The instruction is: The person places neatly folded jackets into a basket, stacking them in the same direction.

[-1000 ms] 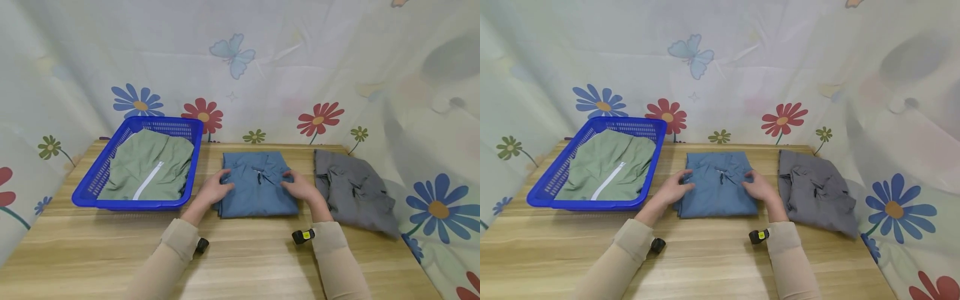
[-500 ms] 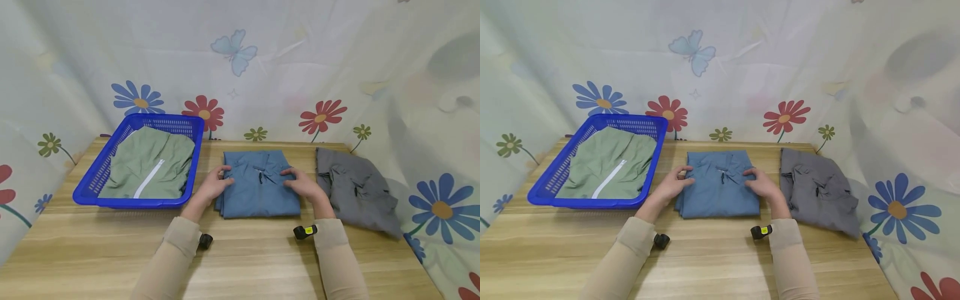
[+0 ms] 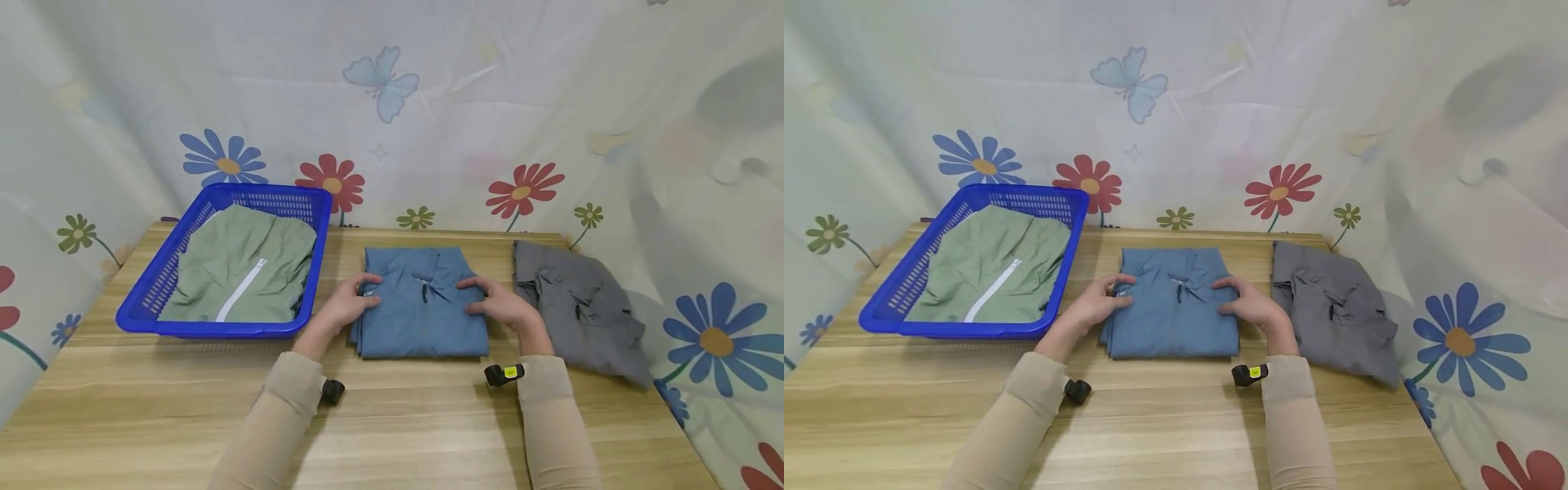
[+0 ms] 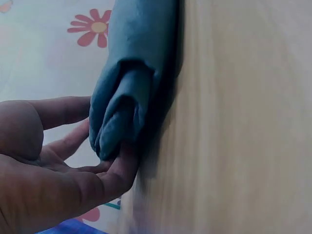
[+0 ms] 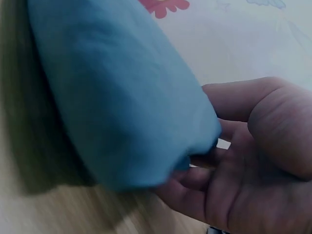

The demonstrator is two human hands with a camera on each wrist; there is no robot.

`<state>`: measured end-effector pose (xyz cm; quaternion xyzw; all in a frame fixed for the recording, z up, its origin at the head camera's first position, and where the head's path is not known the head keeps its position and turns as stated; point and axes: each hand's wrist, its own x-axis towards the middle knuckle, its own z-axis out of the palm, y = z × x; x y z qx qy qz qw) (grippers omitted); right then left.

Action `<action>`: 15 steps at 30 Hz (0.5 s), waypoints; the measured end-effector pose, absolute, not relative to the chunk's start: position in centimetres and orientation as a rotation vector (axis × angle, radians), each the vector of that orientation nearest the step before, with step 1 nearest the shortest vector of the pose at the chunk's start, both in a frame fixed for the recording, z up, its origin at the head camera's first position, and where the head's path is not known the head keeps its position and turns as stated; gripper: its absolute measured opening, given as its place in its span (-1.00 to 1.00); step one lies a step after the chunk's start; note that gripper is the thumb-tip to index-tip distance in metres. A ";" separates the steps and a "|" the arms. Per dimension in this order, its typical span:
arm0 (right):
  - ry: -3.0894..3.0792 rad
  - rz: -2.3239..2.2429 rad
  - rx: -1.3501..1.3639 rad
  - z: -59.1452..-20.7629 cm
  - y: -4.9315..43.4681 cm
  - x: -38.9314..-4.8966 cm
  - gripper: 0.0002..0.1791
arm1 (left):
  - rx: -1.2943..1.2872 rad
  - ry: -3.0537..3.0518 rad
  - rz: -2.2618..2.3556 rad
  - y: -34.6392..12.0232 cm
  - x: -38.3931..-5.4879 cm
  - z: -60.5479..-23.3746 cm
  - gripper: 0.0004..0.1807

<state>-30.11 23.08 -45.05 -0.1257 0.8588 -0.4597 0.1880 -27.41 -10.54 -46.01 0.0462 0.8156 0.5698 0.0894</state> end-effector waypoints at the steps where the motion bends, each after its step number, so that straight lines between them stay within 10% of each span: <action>1: 2.413 -1.289 -0.353 -45.1 23.2 -30.1 -0.44 | 0.126 2.426 1.681 -10.6 -27.3 -46.0 -0.53; 15: 2.424 -1.342 -0.340 -44.7 22.7 -29.7 -0.40 | 0.098 2.475 1.679 -10.6 -27.0 -45.7 -0.50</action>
